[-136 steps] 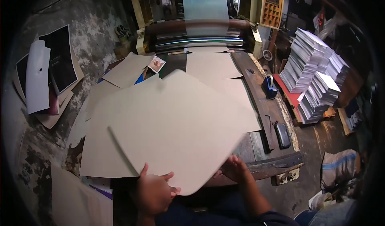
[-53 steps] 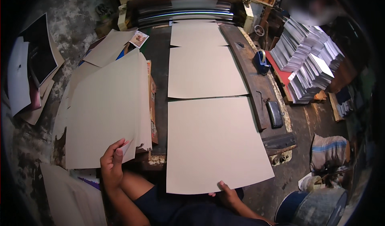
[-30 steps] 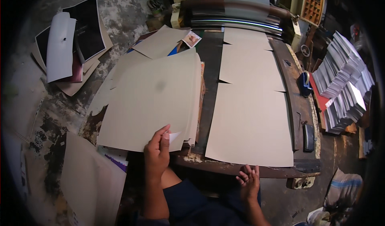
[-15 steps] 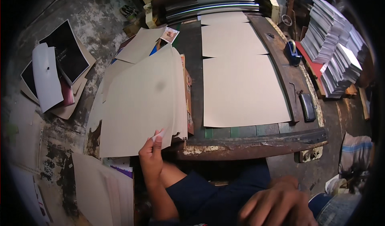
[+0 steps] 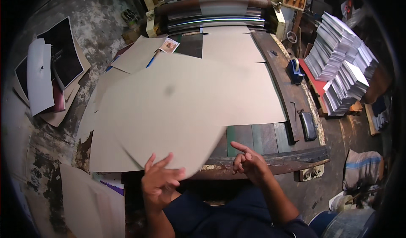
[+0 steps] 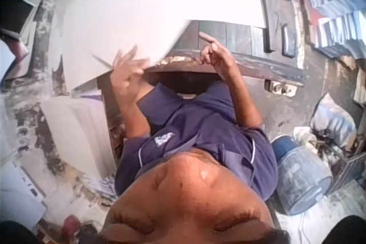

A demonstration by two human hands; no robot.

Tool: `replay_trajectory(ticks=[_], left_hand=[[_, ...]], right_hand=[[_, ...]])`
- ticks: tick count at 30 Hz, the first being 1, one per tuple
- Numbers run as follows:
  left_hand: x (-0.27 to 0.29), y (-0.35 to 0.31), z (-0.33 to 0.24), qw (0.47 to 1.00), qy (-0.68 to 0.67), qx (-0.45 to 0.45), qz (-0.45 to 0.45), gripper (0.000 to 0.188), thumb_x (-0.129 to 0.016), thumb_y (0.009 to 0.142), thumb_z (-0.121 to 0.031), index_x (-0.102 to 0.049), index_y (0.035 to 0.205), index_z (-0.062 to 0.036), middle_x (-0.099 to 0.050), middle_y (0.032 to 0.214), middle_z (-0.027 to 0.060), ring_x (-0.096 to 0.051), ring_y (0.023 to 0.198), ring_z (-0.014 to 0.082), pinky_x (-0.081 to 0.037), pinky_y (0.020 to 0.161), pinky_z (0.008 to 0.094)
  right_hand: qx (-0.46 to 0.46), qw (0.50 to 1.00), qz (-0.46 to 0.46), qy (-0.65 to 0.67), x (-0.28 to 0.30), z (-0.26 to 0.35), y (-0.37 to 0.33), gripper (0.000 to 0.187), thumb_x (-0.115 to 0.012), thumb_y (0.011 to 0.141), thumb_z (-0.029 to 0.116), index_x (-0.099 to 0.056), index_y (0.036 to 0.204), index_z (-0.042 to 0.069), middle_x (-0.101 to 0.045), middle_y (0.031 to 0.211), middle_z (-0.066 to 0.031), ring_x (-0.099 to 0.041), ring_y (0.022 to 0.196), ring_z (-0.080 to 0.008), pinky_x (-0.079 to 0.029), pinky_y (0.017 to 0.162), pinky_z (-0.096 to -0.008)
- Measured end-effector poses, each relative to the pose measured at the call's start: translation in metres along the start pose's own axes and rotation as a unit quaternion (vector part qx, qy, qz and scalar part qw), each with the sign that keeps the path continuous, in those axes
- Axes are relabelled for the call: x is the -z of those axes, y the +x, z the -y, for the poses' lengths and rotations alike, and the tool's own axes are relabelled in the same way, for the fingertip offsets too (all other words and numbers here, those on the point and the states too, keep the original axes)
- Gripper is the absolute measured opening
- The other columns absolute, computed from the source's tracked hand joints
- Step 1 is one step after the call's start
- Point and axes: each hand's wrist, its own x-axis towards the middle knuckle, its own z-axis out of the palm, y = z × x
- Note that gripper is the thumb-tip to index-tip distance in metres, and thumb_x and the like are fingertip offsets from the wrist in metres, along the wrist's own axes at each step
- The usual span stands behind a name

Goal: The person picks up large sheets of paper from a stack and feeds them one by one into the rollers of a laminating machine.

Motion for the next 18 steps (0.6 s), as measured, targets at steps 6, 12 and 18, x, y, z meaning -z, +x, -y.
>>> replay_trajectory(ticks=[6,12,18], left_hand=[[-0.003,-0.001,-0.016,0.978,0.092,-0.054,0.178,0.043,-0.065,0.081,-0.058,-0.077,0.084,-0.0168,-0.072,0.109,0.0055,-0.043,0.136,0.0366,0.0,0.115,0.0596],[0.021,0.015,0.016,0.965,0.204,-0.039,0.16,0.086,-0.064,0.071,-0.071,-0.06,0.13,-0.0085,-0.046,0.146,0.0147,-0.025,0.143,0.0437,-0.012,0.113,0.0636],[0.027,0.027,0.042,0.937,0.314,0.042,0.15,0.123,-0.072,0.057,-0.076,-0.033,0.149,-0.0053,-0.028,0.156,0.0194,-0.017,0.146,0.0406,-0.012,0.115,0.0598]], right_hand=[[-0.084,0.989,-0.116,0.025,0.025,-0.024,-0.001,0.036,-0.062,0.09,0.03,-0.055,0.106,-0.001,-0.059,0.079,-0.0065,-0.056,0.067,-0.0158,-0.046,0.063,-0.0287],[-0.111,0.974,-0.176,0.094,0.061,-0.086,-0.038,0.03,-0.06,0.092,0.029,-0.061,0.096,-0.001,-0.063,0.078,-0.0099,-0.06,0.069,-0.0193,-0.046,0.063,-0.0286],[-0.134,0.975,-0.17,0.048,0.07,-0.13,-0.085,0.037,-0.054,0.096,0.032,-0.059,0.105,-0.004,-0.066,0.086,-0.0154,-0.065,0.076,-0.0222,-0.046,0.063,-0.0301]])
